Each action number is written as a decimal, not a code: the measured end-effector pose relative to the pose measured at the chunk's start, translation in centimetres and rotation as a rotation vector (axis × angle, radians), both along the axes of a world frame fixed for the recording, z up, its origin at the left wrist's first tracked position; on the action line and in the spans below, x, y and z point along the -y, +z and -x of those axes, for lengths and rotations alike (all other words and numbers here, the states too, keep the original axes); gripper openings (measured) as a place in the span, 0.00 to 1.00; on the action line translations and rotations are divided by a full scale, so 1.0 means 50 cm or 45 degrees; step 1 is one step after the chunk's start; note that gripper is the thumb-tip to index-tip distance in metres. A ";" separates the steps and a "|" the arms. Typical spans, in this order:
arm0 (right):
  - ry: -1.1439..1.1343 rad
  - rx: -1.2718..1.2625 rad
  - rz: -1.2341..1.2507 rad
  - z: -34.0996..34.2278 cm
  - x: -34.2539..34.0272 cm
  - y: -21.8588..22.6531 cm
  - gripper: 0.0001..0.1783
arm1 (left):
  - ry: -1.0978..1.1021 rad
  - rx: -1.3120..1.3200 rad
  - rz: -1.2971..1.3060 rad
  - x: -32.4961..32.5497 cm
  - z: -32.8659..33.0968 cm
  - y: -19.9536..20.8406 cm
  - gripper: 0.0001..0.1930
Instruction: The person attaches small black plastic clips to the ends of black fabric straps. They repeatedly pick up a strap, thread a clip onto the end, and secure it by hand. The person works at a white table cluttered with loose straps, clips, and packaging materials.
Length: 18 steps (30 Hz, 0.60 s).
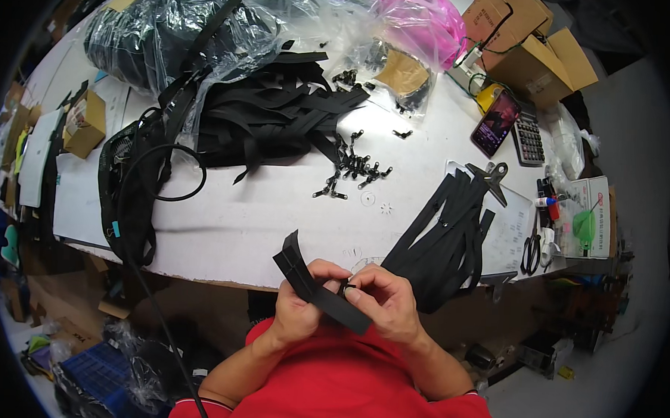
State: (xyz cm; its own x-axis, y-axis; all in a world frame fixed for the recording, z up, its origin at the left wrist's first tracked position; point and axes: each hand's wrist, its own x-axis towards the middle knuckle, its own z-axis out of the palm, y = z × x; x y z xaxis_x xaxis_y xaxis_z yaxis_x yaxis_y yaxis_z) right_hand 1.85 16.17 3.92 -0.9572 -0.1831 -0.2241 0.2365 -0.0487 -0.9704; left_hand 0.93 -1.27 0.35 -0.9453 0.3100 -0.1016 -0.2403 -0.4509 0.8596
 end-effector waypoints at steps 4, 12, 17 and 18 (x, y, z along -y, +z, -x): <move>0.031 0.120 0.094 0.003 -0.005 -0.002 0.04 | -0.003 0.014 -0.011 0.000 -0.001 0.001 0.08; -0.107 0.185 0.234 -0.008 0.007 -0.015 0.06 | 0.056 -0.244 0.126 -0.003 0.007 -0.008 0.10; -0.048 0.218 0.313 -0.007 -0.002 -0.022 0.05 | 0.022 -0.319 0.164 -0.001 0.007 -0.013 0.11; -0.053 0.235 0.306 -0.007 -0.001 -0.021 0.04 | 0.026 -0.329 0.180 0.000 0.005 -0.015 0.12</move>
State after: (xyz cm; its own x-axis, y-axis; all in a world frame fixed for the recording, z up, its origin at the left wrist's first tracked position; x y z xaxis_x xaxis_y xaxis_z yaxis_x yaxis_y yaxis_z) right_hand 2.18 16.24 2.86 -0.9121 -0.2138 -0.3499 0.4008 -0.2849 -0.8707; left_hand 0.69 -1.25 -0.40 -0.9513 0.2907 0.1023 0.0026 -0.3246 0.9459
